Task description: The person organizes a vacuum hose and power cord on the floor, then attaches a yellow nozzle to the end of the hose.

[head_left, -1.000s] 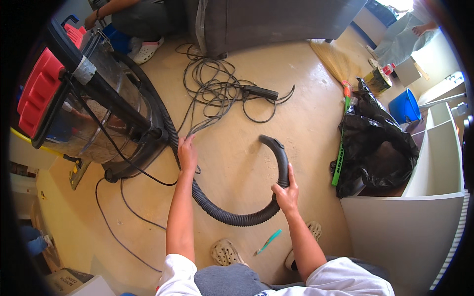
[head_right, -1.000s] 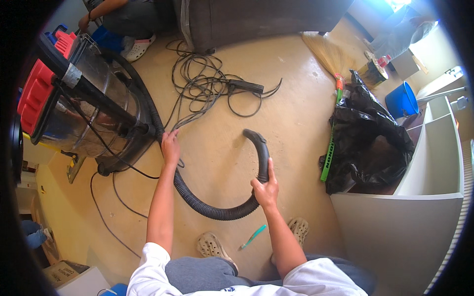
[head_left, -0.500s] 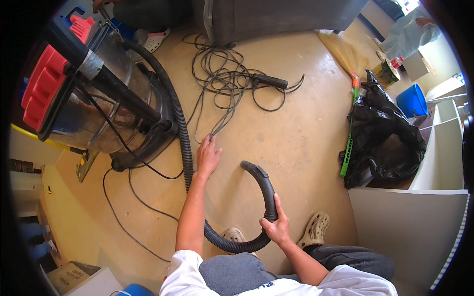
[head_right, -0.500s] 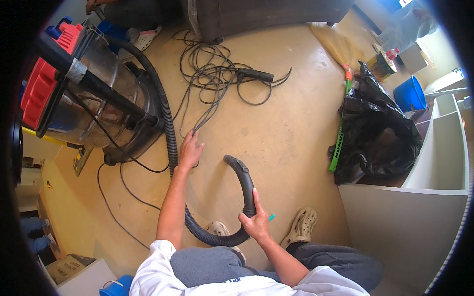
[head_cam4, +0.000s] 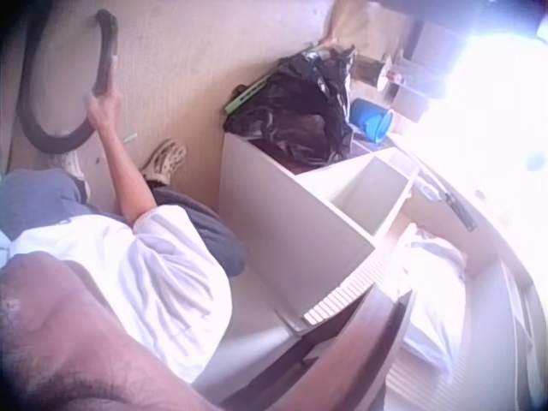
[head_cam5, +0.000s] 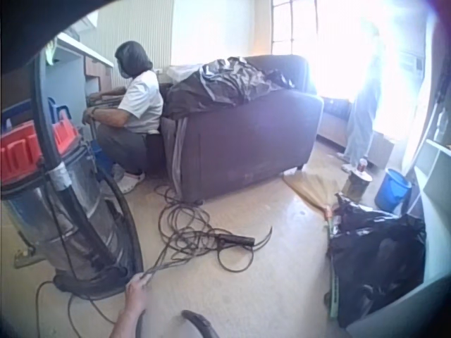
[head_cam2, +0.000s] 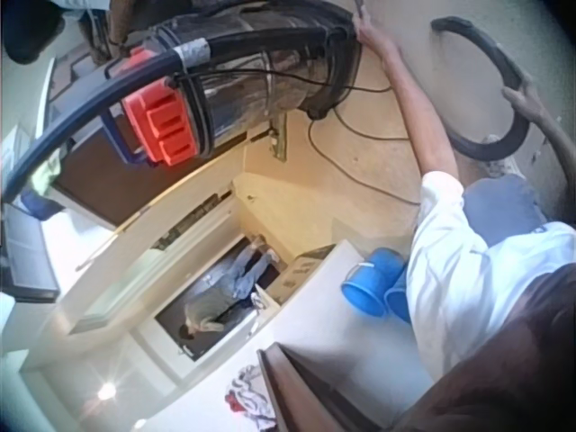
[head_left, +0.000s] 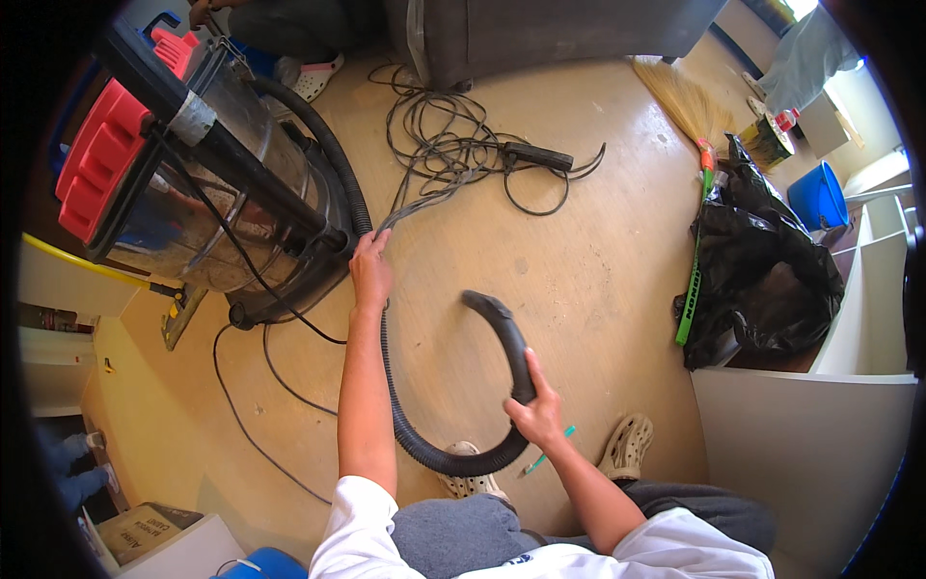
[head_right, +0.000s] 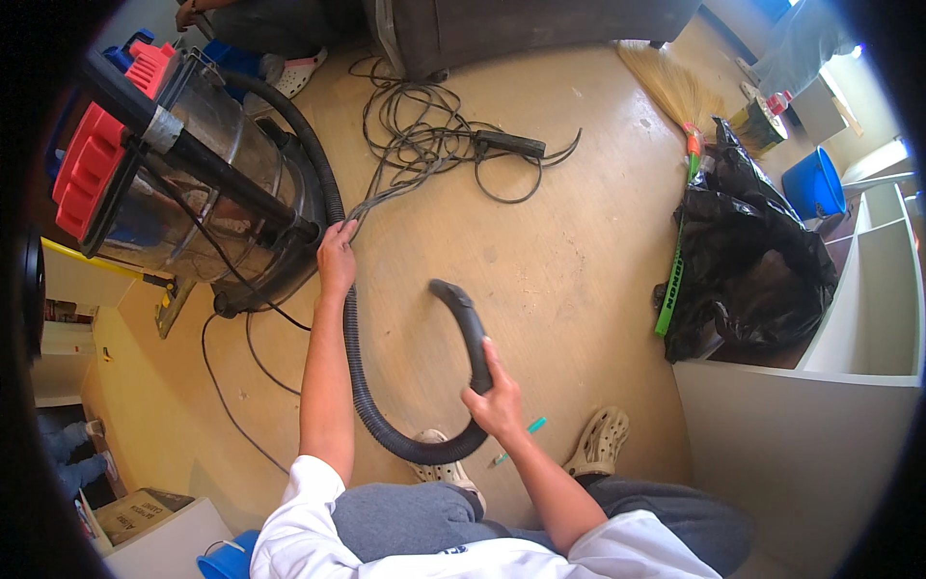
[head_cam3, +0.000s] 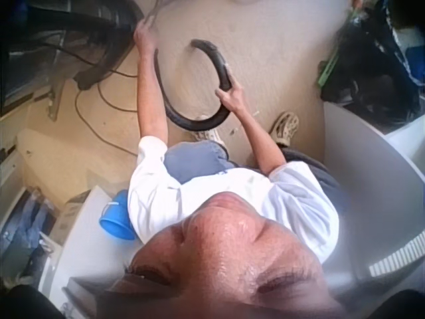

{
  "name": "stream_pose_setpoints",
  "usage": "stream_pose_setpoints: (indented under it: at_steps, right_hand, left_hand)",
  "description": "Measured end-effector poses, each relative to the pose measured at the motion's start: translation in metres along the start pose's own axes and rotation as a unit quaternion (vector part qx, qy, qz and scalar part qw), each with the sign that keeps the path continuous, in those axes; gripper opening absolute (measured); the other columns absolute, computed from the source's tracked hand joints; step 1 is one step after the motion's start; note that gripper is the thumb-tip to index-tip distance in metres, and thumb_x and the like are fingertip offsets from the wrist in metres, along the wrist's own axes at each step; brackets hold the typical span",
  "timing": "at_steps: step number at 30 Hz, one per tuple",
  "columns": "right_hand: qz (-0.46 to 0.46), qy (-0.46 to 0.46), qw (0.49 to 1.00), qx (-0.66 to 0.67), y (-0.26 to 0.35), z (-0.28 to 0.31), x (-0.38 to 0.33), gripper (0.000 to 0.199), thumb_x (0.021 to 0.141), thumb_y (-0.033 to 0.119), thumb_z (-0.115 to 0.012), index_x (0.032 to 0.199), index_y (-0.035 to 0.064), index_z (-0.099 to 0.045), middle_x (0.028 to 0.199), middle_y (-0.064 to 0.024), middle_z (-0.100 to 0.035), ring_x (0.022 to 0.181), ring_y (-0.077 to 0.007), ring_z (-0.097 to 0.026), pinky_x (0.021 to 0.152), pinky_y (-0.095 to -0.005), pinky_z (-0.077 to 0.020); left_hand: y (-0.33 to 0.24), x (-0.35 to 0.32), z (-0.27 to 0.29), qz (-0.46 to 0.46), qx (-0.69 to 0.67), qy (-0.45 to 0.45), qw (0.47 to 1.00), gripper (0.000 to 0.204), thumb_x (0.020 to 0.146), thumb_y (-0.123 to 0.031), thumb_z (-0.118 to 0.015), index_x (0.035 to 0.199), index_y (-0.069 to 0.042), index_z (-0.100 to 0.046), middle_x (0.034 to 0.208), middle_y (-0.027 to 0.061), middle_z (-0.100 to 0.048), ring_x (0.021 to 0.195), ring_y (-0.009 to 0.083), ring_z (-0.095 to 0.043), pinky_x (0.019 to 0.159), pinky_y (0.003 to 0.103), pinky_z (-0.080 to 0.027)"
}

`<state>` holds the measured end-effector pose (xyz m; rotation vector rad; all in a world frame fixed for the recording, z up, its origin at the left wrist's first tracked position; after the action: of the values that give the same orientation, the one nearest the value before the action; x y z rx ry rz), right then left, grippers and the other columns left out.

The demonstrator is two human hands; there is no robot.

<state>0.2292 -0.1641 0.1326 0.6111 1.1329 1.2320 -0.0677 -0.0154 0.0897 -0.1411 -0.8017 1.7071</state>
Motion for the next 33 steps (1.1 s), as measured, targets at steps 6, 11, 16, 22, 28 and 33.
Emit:
stream_pose_setpoints:
  at_steps: [6,11,16,22,28,33]
  right_hand:
    - [-0.035,0.109,0.993,0.036,0.011,-0.027,0.036,0.078,0.06,0.011,-0.06,0.134,0.0186,-0.037,0.073,-0.0065,-0.056,0.059,-0.0127,-0.052,0.059,-0.0266,-0.0446]
    - [-0.004,0.011,0.998,0.057,-0.024,0.003,-0.004,0.08,0.059,0.012,-0.061,0.135,0.0113,-0.035,0.08,-0.0044,-0.055,0.061,-0.0117,-0.05,0.06,-0.025,-0.0441]
    - [-0.077,0.029,0.994,0.076,-0.021,0.013,-0.027,0.082,0.062,0.005,-0.061,0.137,0.0063,-0.027,0.075,-0.0014,-0.05,0.06,-0.0101,-0.049,0.056,-0.0241,-0.043]
    - [-0.019,0.113,0.993,0.003,-0.01,-0.025,-0.032,0.079,0.061,0.01,-0.061,0.135,0.0168,-0.033,0.077,-0.0113,-0.057,0.066,-0.0187,-0.054,0.067,-0.03,-0.0451]
    - [-0.028,0.087,0.996,-0.001,-0.026,-0.003,-0.057,0.08,0.061,0.009,-0.059,0.136,0.0148,-0.032,0.076,-0.0148,-0.056,0.066,-0.0209,-0.056,0.066,-0.0305,-0.0455]
    - [-0.09,-0.101,0.987,0.084,-0.066,0.044,-0.098,0.083,0.063,0.004,-0.059,0.138,0.0101,-0.024,0.069,-0.0039,-0.052,0.055,-0.0106,-0.05,0.052,-0.0259,-0.0444]
  left_hand:
    - [-0.022,-0.011,-0.019,0.0,0.053,0.063,0.997,0.038,0.075,-0.001,-0.048,0.11,-0.009,-0.059,0.113,0.0143,-0.054,0.105,0.0306,-0.051,0.086,0.038,-0.041]
    - [0.002,-0.029,-0.015,0.007,0.028,0.095,0.995,0.036,0.074,-0.006,-0.054,0.111,-0.008,-0.058,0.113,0.0135,-0.054,0.103,0.0312,-0.052,0.084,0.039,-0.042]
    - [-0.012,-0.016,-0.012,0.025,0.0,0.099,0.995,0.037,0.075,-0.012,-0.059,0.112,-0.008,-0.058,0.115,0.016,-0.052,0.106,0.0308,-0.051,0.088,0.035,-0.041]
    - [-0.014,-0.006,0.003,0.003,0.015,0.088,0.996,0.037,0.076,-0.016,-0.057,0.112,-0.006,-0.057,0.117,0.0147,-0.052,0.104,0.0303,-0.051,0.084,0.038,-0.041]
    - [-0.01,-0.018,-0.01,0.017,0.025,0.092,0.995,0.037,0.076,-0.016,-0.058,0.111,-0.007,-0.057,0.115,0.0137,-0.053,0.103,0.0307,-0.052,0.085,0.039,-0.041]
    - [-0.005,-0.031,-0.025,0.004,-0.005,0.097,0.995,0.038,0.075,-0.013,-0.059,0.112,-0.007,-0.057,0.114,0.0141,-0.053,0.102,0.0302,-0.052,0.085,0.038,-0.041]
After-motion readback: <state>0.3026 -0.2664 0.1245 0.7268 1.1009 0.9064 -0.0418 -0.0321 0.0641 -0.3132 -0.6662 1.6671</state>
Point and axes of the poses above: each hand's wrist, its own x-axis towards the middle knuckle, its own z-axis out of the back of the hand, y = z × x, the point moved 3 cm from there along x, towards the middle knuckle
